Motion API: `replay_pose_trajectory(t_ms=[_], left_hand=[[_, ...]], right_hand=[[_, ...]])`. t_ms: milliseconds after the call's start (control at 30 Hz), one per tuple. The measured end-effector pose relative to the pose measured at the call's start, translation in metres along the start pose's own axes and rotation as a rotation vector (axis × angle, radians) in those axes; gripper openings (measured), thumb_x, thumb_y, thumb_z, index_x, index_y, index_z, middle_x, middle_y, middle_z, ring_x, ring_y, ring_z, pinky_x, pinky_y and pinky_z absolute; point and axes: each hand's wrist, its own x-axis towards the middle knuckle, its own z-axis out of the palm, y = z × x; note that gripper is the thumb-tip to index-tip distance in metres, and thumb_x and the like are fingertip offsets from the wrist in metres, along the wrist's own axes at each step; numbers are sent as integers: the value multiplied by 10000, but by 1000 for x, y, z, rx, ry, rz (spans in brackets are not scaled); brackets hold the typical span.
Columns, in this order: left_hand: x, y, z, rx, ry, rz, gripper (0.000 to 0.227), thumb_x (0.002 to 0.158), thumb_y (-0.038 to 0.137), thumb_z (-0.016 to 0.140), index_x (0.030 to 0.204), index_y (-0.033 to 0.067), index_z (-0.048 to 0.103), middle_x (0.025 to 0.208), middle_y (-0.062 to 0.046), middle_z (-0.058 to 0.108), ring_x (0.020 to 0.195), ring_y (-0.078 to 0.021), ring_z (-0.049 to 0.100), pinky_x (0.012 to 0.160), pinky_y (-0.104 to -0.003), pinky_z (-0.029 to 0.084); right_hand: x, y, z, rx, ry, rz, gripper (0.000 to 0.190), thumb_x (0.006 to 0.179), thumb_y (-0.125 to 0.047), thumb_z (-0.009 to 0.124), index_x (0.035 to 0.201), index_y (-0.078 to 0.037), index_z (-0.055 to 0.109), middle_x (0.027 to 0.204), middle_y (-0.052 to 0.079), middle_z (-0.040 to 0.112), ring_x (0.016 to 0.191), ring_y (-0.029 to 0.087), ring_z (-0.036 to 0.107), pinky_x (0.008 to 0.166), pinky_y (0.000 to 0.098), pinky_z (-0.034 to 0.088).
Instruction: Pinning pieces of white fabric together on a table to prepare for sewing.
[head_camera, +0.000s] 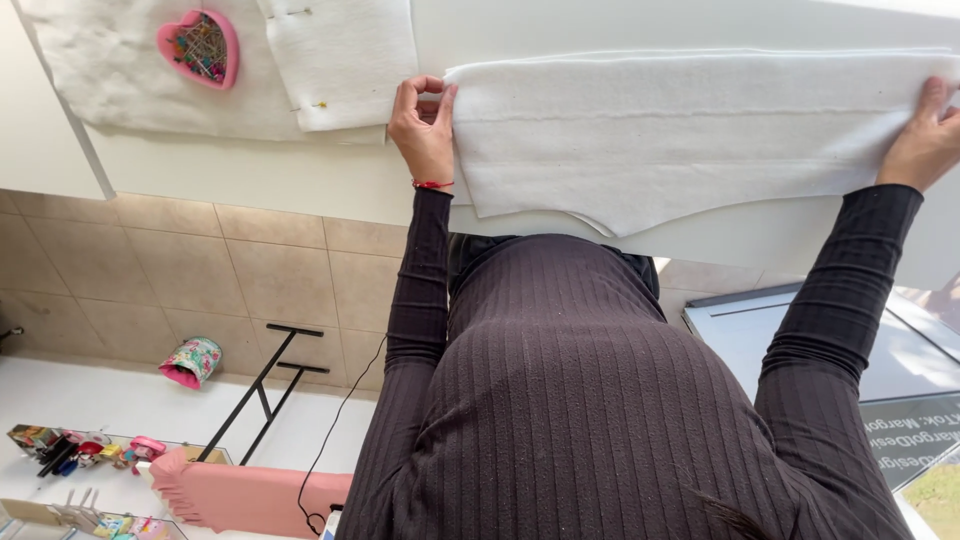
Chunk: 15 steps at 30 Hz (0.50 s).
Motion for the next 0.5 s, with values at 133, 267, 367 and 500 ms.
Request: replay_pose_trajectory(t_ms=[133,267,367,500], left_hand=[[-4,0,5,62,63,94,169,888,106,825,910,62,663,873,8,655,601,-93,626,549,-269,504],[-3,11,6,74,58,84,166,895,97,811,902,59,650,880,0,623,573,-93,584,537,-294,472],[-5,16,10,257,187,380,159,937,134,760,942,99,605,917,17,621,718,-157,501,646,-321,473],[-17,-17,26,87,79,177,149,1055,132,692,1020,84,555,898,-1,599,675,-95,513,598,-275,463]], right_hand=[[8,42,2,-110,32,-95,367,1049,-408,700,1040,-42,674,900,27,751,801,147,773,800,301,642],[2,29,-5,-152,66,-262,362,1036,-343,715,1175,-18,638,940,95,758,847,205,794,779,337,650],[1,21,-7,-73,13,-214,351,1078,-309,699,1270,-33,599,980,82,772,868,187,801,794,318,663],[1,35,-7,-66,-13,-205,309,1095,-286,678,1272,-50,584,1038,75,798,915,174,818,832,305,680]])
